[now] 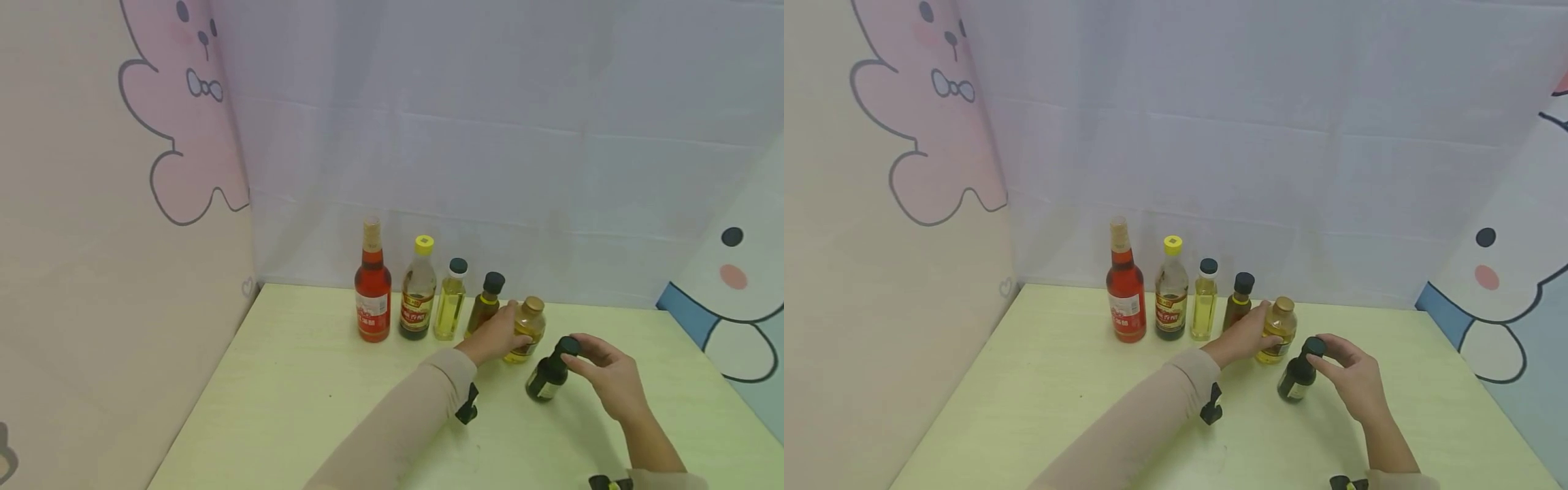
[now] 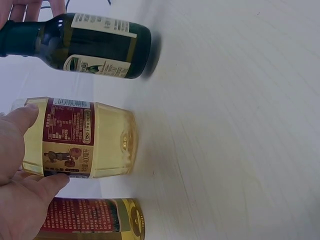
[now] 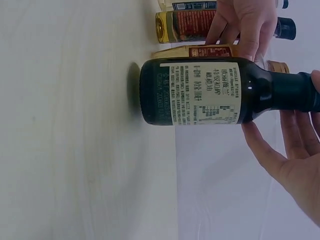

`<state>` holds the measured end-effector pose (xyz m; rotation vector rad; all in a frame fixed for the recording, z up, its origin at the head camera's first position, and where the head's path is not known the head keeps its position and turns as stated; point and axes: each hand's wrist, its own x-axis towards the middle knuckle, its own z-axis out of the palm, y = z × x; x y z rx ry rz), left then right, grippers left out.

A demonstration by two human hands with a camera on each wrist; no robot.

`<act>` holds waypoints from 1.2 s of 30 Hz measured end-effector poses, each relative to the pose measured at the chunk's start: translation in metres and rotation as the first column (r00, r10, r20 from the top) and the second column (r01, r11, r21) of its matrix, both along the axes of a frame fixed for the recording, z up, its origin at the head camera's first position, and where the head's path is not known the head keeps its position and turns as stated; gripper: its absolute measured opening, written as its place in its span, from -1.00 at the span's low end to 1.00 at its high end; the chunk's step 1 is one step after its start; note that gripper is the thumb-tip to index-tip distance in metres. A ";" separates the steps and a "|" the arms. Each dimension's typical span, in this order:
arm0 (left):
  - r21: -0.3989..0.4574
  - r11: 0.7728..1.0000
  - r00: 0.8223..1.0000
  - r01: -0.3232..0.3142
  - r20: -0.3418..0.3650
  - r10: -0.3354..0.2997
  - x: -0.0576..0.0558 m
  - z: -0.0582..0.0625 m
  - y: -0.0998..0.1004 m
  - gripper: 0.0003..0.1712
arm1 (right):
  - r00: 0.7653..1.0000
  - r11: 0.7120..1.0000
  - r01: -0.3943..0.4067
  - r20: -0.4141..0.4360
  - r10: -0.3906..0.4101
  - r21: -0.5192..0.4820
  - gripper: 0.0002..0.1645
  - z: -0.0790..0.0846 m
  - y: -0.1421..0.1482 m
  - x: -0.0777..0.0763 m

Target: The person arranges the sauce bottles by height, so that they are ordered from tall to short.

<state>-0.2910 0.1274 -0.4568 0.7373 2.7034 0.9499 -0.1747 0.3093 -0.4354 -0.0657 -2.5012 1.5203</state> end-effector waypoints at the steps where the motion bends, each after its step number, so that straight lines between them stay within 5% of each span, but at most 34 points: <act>1: -0.001 1.000 1.000 0.001 -0.001 -0.001 0.000 0.000 0.000 -0.06 | 1.000 1.000 0.010 0.005 -0.010 0.002 -0.47 0.000 0.001 -0.002; 20: -0.004 1.000 1.000 0.010 -0.007 -0.010 0.003 0.004 -0.002 -0.07 | 0.996 0.995 0.092 0.011 -0.091 -0.025 -0.50 -0.002 0.011 -0.019; 36: -0.036 0.999 1.000 0.005 -0.019 -0.005 0.003 0.004 -0.001 -0.06 | 0.996 0.994 0.076 -0.039 -0.079 -0.077 -0.57 -0.003 0.013 -0.021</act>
